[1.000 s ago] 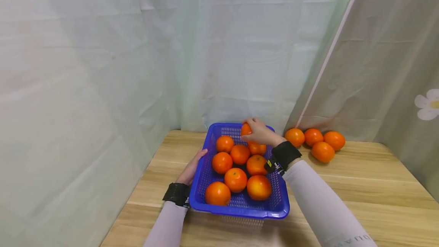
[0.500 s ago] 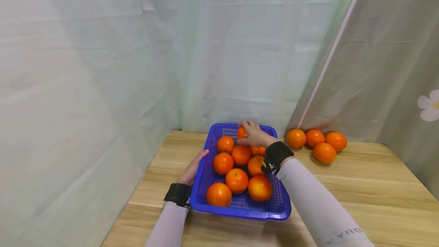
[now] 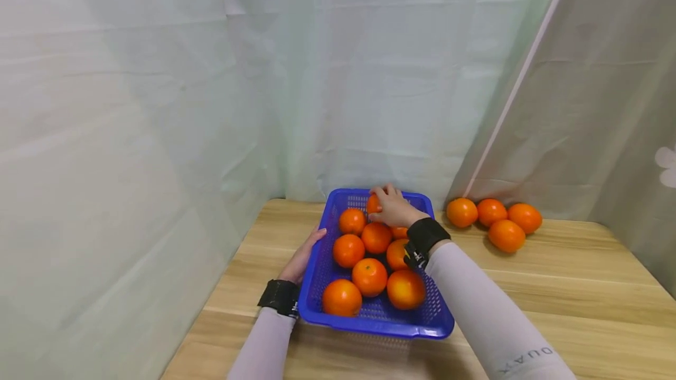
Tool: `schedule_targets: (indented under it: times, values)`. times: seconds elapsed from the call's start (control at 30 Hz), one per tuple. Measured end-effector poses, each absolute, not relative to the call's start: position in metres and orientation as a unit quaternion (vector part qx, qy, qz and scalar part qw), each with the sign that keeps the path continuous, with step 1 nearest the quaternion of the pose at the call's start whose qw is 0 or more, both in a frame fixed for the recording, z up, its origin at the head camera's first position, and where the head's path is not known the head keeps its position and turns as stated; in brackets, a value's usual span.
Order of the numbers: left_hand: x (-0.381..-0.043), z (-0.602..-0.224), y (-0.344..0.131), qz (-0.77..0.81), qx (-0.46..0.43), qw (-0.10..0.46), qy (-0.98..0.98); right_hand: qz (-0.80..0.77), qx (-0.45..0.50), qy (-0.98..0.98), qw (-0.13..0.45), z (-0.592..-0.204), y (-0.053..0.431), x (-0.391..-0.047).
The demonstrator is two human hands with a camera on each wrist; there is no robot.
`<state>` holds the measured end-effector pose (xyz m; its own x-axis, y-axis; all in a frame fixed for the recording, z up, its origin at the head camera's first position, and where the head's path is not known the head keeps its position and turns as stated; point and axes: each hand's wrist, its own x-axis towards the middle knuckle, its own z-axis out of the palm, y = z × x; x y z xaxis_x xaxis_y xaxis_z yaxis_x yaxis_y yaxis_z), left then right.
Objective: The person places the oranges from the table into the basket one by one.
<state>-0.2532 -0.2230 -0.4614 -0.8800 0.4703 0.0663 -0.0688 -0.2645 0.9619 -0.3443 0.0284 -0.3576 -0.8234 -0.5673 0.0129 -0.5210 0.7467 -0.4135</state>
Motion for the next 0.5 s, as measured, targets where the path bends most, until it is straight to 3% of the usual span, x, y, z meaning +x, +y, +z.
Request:
schedule_targets:
  times: [0.5]
  values:
    - [-0.2534,-0.4589,-0.22,0.769,0.171,0.173,0.591,-0.179,-0.284,0.939,0.068,-0.3537,0.0338,-0.3431]
